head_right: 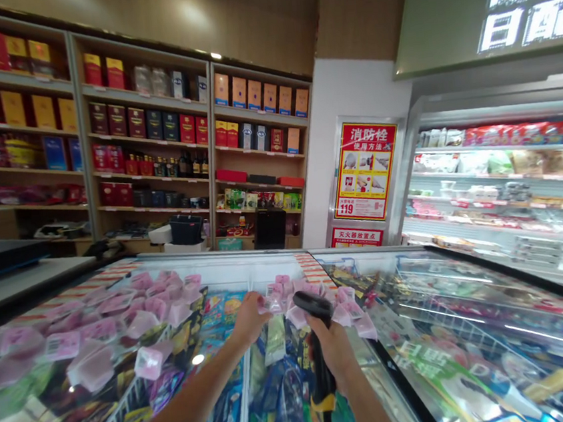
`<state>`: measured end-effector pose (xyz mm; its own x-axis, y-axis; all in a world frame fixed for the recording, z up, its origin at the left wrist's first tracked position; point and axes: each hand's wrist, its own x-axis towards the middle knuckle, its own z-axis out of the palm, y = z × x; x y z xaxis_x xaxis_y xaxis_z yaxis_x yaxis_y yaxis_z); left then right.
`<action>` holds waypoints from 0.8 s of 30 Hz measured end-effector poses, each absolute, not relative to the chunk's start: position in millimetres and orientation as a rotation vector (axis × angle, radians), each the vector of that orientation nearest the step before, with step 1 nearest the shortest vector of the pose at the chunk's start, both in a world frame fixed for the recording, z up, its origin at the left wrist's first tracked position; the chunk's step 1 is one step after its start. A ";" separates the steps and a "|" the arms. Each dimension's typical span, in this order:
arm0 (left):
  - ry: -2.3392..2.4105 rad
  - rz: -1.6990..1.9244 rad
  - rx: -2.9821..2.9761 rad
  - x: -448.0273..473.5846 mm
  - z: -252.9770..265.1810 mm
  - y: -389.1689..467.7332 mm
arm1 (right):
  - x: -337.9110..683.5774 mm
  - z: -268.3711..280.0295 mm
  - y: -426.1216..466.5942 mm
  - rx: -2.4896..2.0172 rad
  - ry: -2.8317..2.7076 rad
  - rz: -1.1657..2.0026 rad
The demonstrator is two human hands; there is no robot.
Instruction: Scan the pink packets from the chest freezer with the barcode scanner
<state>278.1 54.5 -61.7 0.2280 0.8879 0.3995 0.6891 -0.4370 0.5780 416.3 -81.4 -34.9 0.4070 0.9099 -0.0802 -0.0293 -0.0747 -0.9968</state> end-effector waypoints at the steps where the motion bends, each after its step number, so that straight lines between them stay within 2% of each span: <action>1: 1.460 1.005 2.230 279.6 -61.2 53.1 | 415.0 -35.3 -81.5 -1.433 -0.851 0.960; 5: 1.450 0.927 2.269 253.6 -51.9 46.8 | 411.6 -36.0 -82.3 -1.406 -0.850 1.025; 15: 1.692 0.644 2.175 94.1 -23.8 33.7 | 372.2 -33.3 -92.0 -1.242 -0.875 1.320; 20: 1.625 0.639 2.125 71.8 -28.6 14.7 | 354.5 -32.3 -94.5 -1.240 -0.925 1.350; 24: 1.665 0.784 1.952 82.1 -39.4 15.5 | 343.9 -28.5 -93.8 -1.216 -0.921 1.341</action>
<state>82.1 15.5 -39.4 0.1075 0.9859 0.1282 0.7270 -0.1659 0.6663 343.9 -93.8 -28.5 0.0733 0.9837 -0.1642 -0.1995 -0.1469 -0.9688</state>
